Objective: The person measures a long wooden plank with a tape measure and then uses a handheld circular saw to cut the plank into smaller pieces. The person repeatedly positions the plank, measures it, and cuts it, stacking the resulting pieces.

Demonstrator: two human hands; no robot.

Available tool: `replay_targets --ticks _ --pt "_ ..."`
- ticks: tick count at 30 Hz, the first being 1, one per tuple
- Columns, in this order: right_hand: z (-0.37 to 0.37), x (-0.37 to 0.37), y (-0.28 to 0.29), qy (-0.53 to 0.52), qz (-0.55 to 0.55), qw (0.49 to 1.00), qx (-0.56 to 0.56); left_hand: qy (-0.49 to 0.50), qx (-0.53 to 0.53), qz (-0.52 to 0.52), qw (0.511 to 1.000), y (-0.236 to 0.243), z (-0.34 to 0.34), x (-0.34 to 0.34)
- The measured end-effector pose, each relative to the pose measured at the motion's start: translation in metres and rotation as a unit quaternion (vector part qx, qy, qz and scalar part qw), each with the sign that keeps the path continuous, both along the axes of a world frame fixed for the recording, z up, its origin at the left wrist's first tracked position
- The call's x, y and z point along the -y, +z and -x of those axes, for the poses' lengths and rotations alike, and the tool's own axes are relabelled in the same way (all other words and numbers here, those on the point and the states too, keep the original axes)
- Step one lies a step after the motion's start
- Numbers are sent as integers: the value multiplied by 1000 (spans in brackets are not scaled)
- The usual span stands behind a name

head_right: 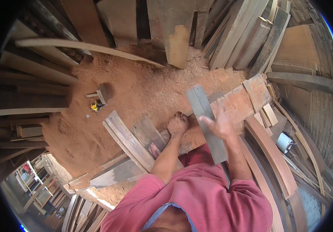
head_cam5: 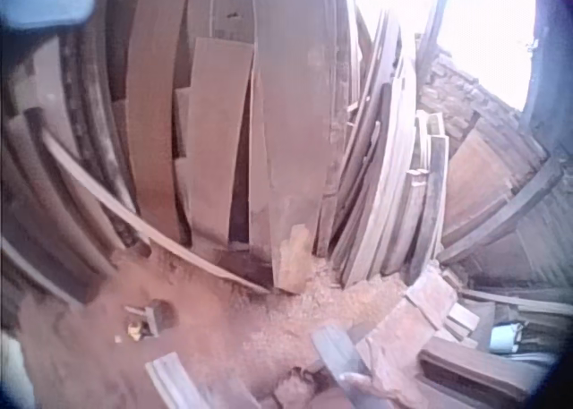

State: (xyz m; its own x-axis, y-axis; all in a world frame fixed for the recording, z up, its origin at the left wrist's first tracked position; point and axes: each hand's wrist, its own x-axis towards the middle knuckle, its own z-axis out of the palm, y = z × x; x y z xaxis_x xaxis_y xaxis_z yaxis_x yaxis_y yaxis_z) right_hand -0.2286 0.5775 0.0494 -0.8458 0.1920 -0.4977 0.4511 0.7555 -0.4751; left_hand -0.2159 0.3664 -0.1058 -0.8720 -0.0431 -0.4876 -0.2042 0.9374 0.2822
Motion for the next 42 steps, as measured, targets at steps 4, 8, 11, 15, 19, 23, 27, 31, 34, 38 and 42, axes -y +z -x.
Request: replay_targets --ticks 4,8,11,15,19,23,27,31,34,38,42 --pt "-27 60 -8 -20 -94 995 -18 -3 0 -2 1000 3 2 -1" --pt "-33 63 -44 -31 -154 984 -83 -1 0 -2 1000 8 2 -3" --pt "-21 44 -37 -57 -55 997 -17 4 8 -5 1000 8 4 -3" --pt "9 -21 -6 -131 101 986 12 5 7 4 1000 19 3 -5" --pt "37 -64 17 -173 182 960 -123 -9 20 -3 1000 6 3 -1" --pt "105 -96 89 -165 162 945 -231 4 19 -8 1000 12 6 -3" --pt "166 -123 126 -153 204 913 -319 9 0 -11 1000 4 0 -2" --pt "227 -165 86 -70 186 915 -351 -14 31 19 999 12 7 -6" --pt "262 -173 27 -123 -39 966 -226 -15 8 16 1000 11 7 -7" --pt "271 -153 -35 -127 -31 980 -151 -7 42 13 999 10 6 -5" --pt "253 -152 -137 -24 -28 991 -131 -21 25 14 999 11 8 -8"
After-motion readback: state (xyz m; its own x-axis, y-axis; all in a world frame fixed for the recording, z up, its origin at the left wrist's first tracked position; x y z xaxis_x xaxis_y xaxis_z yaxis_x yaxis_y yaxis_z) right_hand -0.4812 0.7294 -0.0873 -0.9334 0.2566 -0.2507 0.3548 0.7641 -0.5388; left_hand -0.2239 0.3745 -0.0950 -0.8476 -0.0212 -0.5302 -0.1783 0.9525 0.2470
